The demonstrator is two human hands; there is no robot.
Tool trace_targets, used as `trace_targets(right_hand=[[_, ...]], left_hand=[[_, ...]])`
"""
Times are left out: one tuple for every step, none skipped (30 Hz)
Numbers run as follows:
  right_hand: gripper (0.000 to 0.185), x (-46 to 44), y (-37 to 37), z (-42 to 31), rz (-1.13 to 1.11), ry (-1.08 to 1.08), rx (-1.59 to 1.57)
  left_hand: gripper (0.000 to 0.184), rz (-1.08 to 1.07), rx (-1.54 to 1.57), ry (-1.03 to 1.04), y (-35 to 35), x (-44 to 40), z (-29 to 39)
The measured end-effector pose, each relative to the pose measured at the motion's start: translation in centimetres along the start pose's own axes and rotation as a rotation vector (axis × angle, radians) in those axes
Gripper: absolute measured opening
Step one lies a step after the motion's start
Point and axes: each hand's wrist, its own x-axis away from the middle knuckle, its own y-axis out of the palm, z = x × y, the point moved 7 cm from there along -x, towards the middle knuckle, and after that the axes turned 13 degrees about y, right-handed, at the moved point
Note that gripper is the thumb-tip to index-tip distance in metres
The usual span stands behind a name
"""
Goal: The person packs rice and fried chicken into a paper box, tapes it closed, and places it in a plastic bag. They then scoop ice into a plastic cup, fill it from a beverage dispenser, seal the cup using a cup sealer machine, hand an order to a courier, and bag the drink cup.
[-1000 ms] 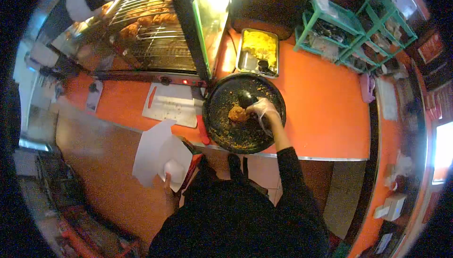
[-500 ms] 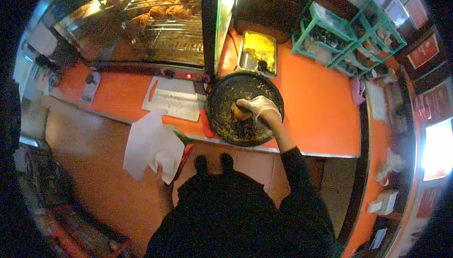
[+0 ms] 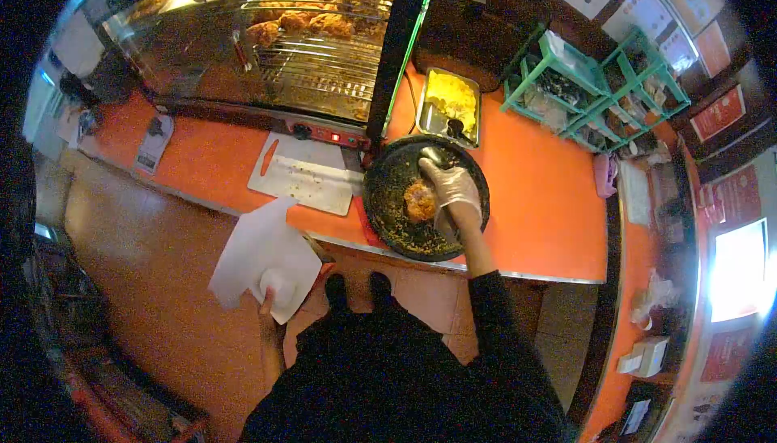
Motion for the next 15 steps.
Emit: trace_targets(right_hand=[[0.050,0.4,1.4,-0.4,0.074,0.011,0.097],[0.053,0.2,2.4,-0.2,0.147,0.027,0.193],[0.050,0.0,3.4,-0.4,0.175,-0.015,0.164],[0.050,-0.6,2.8,-0.2,0.181,-0.015,0.158],[0.044,-0.8,2.2,-0.5,0.102,-0.184,0.047],[0.044,-0.7,1.8,-1.8,0.037,-0.293,0.102],[0.045,-0.5,1.3,-3.1,-0.030,-0.403,0.147],[0.047,-2.5,1.4,-2.4,-0.019,-0.396,0.211],[0.048,-4.3,1.4,-1.8,-0.008,-0.390,0.276],[0.047,-4.8,2.0,-0.8,0.033,-0.300,0.245],[0.045,-5.2,2.6,0.2,0.074,-0.211,0.210],[0.045,-2.8,3.9,-0.4,0.081,-0.089,0.246],[0.041,-2.8,5.2,-1.2,0.265,-0.204,0.411],[0.041,-4.0,4.5,-1.4,0.270,-0.197,0.404],[0.046,-4.4,4.0,-1.8,0.091,-0.132,0.449]], left_hand=[[0.057,0.014,-0.016,-0.012,-0.9,-0.5,-0.7],[0.057,0.029,-0.031,-0.023,-1.8,-1.0,-1.3],[0.057,0.024,-0.058,-0.022,-1.6,-0.7,-1.0],[0.057,0.018,-0.066,-0.018,-1.1,-0.8,-0.9],[0.057,0.013,-0.074,-0.015,-0.9,-0.9,-1.0],[0.056,-0.005,-0.074,0.007,0.8,-0.3,0.7],[0.056,-0.027,-0.057,0.055,2.6,-0.6,1.6],[0.056,-0.018,-0.046,0.057,3.2,-0.2,1.6],[0.056,-0.004,-0.043,0.069,3.7,0.5,1.7],[0.056,0.001,-0.042,0.088,4.2,0.6,1.9],[0.056,0.000,-0.045,0.110,4.7,0.6,2.2],[0.056,-0.005,-0.051,0.128,4.9,0.5,2.6],[0.056,-0.012,-0.057,0.129,4.9,0.3,2.7],[0.056,-0.019,-0.063,0.131,4.8,0.2,2.8],[0.056,-0.028,-0.068,0.046,4.0,-0.1,2.0]])
